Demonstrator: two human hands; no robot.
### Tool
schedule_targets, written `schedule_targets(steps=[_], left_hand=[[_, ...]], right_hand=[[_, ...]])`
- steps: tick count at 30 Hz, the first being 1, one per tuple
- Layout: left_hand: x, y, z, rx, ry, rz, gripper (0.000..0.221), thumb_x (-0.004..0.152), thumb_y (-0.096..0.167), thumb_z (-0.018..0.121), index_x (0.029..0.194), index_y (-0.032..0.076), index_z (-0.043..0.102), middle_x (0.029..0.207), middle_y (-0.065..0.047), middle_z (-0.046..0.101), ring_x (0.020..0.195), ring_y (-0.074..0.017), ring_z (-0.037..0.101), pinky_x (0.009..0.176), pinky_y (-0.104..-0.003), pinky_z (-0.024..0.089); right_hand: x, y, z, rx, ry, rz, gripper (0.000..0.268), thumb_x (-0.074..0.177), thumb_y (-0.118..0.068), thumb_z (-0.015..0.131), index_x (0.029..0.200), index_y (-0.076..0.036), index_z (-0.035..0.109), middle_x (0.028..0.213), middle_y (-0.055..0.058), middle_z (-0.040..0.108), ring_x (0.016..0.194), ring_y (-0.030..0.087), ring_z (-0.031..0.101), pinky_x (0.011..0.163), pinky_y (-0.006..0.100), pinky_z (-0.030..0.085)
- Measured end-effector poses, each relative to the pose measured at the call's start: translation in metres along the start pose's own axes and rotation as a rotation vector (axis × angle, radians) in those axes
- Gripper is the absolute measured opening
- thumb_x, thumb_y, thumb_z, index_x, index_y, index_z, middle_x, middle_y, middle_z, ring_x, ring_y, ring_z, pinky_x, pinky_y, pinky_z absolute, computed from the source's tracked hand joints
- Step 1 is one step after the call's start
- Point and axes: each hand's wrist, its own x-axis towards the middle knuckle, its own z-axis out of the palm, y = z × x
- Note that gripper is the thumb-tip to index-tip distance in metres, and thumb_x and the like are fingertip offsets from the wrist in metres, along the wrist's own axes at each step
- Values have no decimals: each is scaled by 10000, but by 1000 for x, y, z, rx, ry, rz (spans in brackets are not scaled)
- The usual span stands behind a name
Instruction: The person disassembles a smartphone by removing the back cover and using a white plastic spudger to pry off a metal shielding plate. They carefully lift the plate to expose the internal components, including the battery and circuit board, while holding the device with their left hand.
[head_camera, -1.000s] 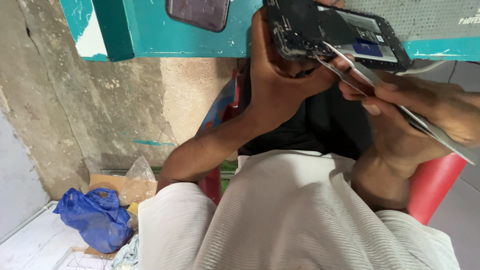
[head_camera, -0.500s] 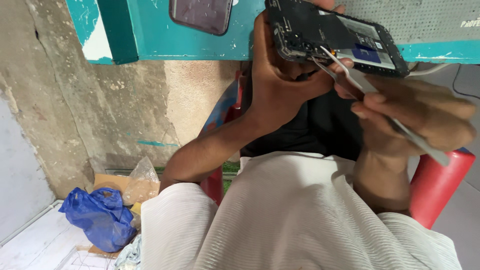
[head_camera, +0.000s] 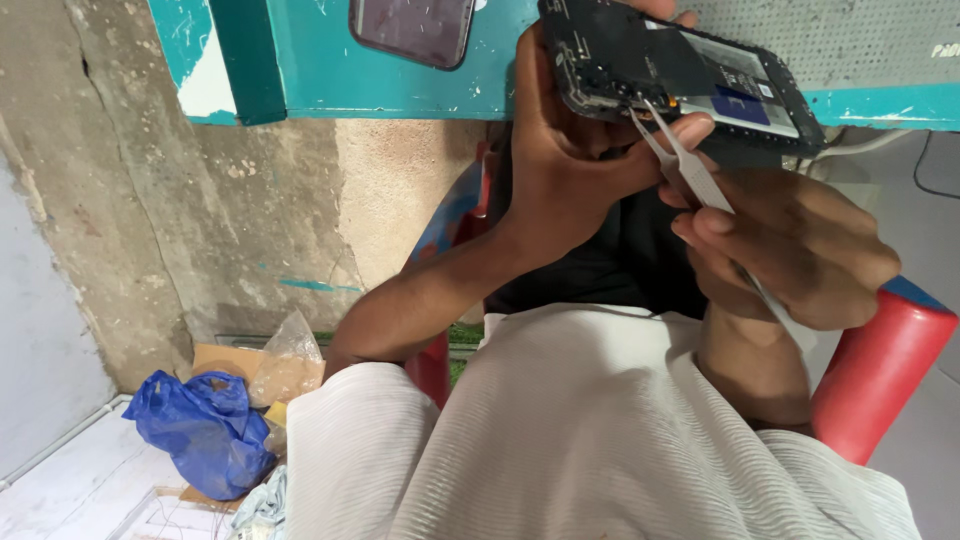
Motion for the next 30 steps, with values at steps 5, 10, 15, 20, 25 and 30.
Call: schedule_targets(steps=[5,10,15,20,25,30], left_hand=[[2,3,0,6,-3,2,655,961,-123,818,1413,48,375,1369,-115,567,1158,-130,687,933,-299,667],[2,7,4,2,32,-47,670,931,-90,836,1393,16,363,1365,-127,569,1168,-145,664,950,-313,663],[7,8,4,175,-61,164,706,931,-20,886,1399,66,365,1376,-22,544,1209,-86,587,1069,-270,606],[5,12,4,147,-40,108,693,935,-14,881,1393,58,367,1376,-37,538,1199,-103,600,1063,-278,622],[2,12,5,119,-10,33,691,934,-38,878,1389,32,364,1370,-71,558,1169,-119,627,1032,-289,651],[-2,8,9,97,21,65,662,951,-58,874,1376,39,376,1336,-59,558,1191,-107,609,1052,-289,640]], right_hand=[[-8,7,4,8,11,-71,176,866,86,767,870,66,592,817,297,702,681,347,754,594,403,650],[-19,11,-24,198,-177,140,153,908,38,702,984,95,581,849,300,683,789,425,738,704,495,654],[-38,-13,-25,275,29,408,167,992,59,696,1144,63,626,1040,298,697,910,359,769,790,456,674],[-35,-32,-46,178,-156,386,198,1003,83,644,1190,65,579,1161,351,666,1014,403,750,888,491,657],[-4,-17,-72,208,-554,223,231,891,33,632,1068,124,514,1055,446,629,952,501,704,834,545,608],[-6,-46,-14,25,-1,286,153,1001,24,769,1108,53,662,1036,332,729,910,386,794,798,422,684]])
